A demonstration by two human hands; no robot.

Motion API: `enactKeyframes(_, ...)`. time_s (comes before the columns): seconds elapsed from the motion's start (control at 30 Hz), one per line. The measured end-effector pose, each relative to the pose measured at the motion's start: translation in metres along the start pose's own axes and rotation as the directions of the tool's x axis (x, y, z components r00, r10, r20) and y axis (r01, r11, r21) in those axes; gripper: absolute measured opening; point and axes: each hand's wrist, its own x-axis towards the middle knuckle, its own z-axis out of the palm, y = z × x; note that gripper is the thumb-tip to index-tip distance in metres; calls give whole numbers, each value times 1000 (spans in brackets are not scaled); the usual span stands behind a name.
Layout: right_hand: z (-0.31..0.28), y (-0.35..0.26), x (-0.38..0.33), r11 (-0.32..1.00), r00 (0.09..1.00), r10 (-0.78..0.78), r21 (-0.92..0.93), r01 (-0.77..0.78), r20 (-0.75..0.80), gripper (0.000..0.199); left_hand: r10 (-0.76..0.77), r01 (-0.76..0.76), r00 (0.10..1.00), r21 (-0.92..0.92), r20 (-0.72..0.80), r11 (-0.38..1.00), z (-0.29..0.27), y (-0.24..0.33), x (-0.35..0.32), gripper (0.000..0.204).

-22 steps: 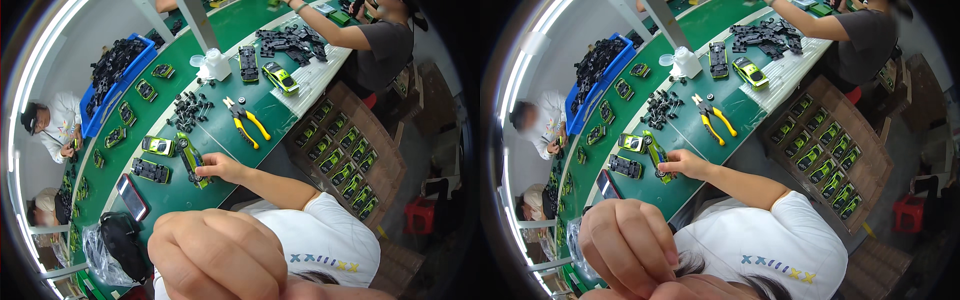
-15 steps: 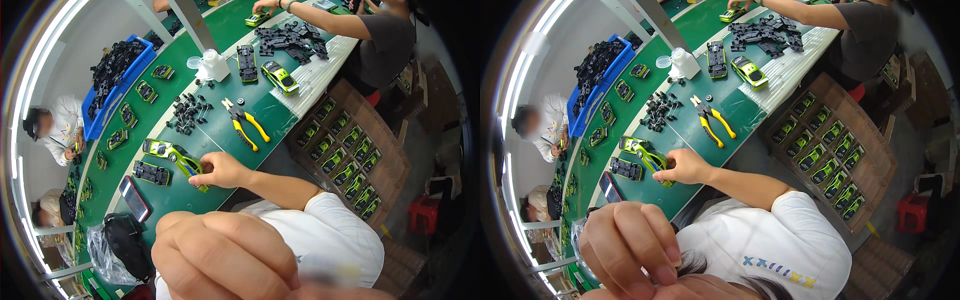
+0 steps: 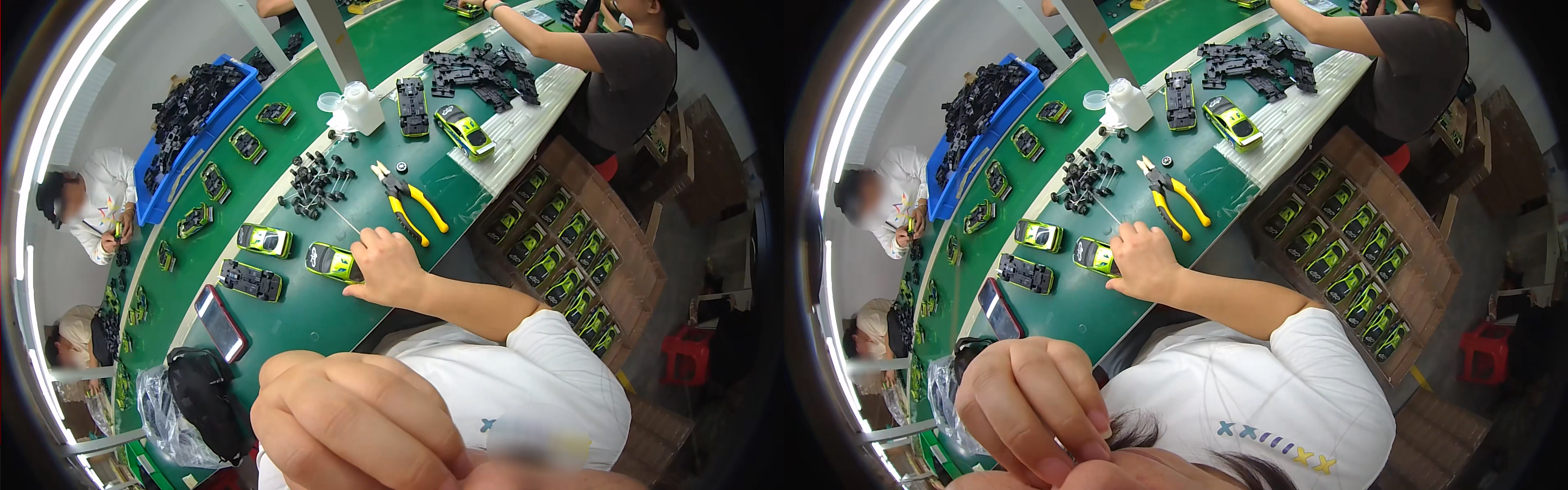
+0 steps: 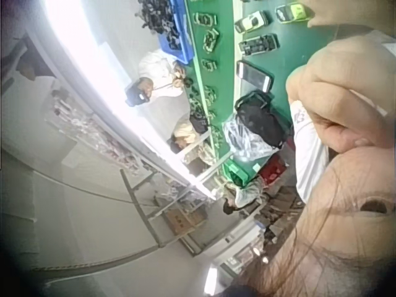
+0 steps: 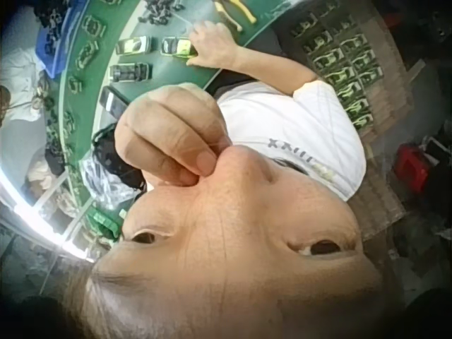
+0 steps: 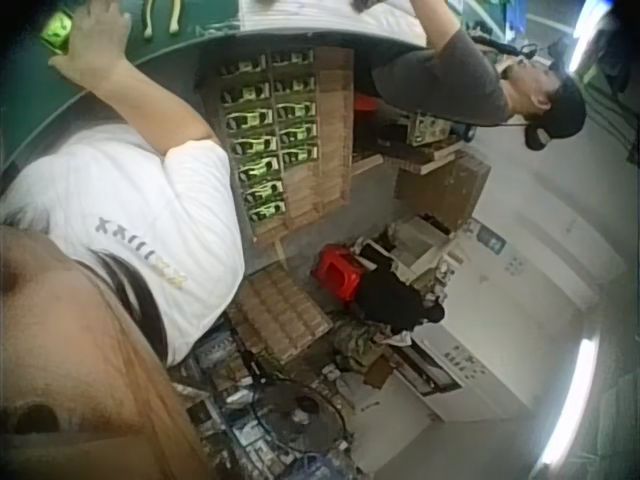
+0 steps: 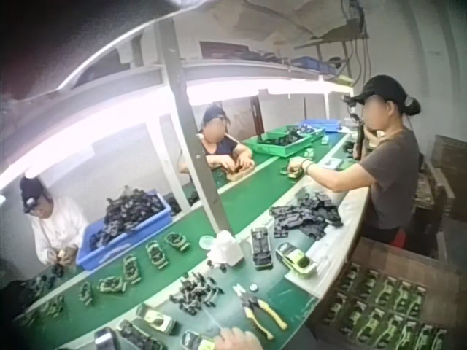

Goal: The person assembles toy cars by hand, fitting car bodies onto chassis, pressing the parts together, and turning the vehicles over on a workbench.

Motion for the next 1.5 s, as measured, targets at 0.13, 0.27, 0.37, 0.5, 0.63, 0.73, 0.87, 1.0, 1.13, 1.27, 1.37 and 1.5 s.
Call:
enactKeyframes(0.13,-26,19,8,997,990,49,62,-42,-129,59,-121,124,990,39,-73,992,-10,22,-23,12)
enactKeyframes(0.27,-83,64,65,960,943,100,280,-7,-319,39,-34,53,993,169,-109,984,-8,42,-39,13)
enactKeyframes(0.37,-128,126,112,885,898,337,420,-200,-282,48,14,13,990,190,-141,982,-19,35,-47,14)
enactKeyframes(0.5,-146,198,188,683,831,556,574,-453,-6,58,68,-17,988,337,-139,941,-27,41,-49,15)
enactKeyframes(0.63,-138,250,226,518,756,646,667,-535,105,54,139,-65,982,465,-127,883,-48,41,-56,7)
enactKeyframes(0.73,-121,267,246,328,698,684,765,-554,213,50,50,24,992,564,-114,826,-64,46,-52,9)
enactKeyframes(0.87,-109,281,264,220,694,627,775,-593,353,50,-213,250,966,714,-144,654,-82,43,-40,24)
enactKeyframes(1.0,-87,286,297,73,699,592,837,-542,401,57,-307,322,937,757,-168,568,-92,39,-39,31)
enactKeyframes(1.13,-52,305,339,-24,781,543,935,-353,309,56,-255,317,945,754,-202,576,-107,34,-43,30)
enactKeyframes(1.27,-46,279,371,-183,866,418,959,-215,274,35,-256,345,936,771,-241,535,-117,34,-47,28)
enactKeyframes(1.37,-47,305,382,-249,907,318,947,-203,278,33,-215,332,943,759,-254,560,-122,34,-46,29)
enactKeyframes(1.5,-57,223,359,30,844,516,982,-186,144,32,-227,358,933,769,-278,530,-126,37,-46,31)
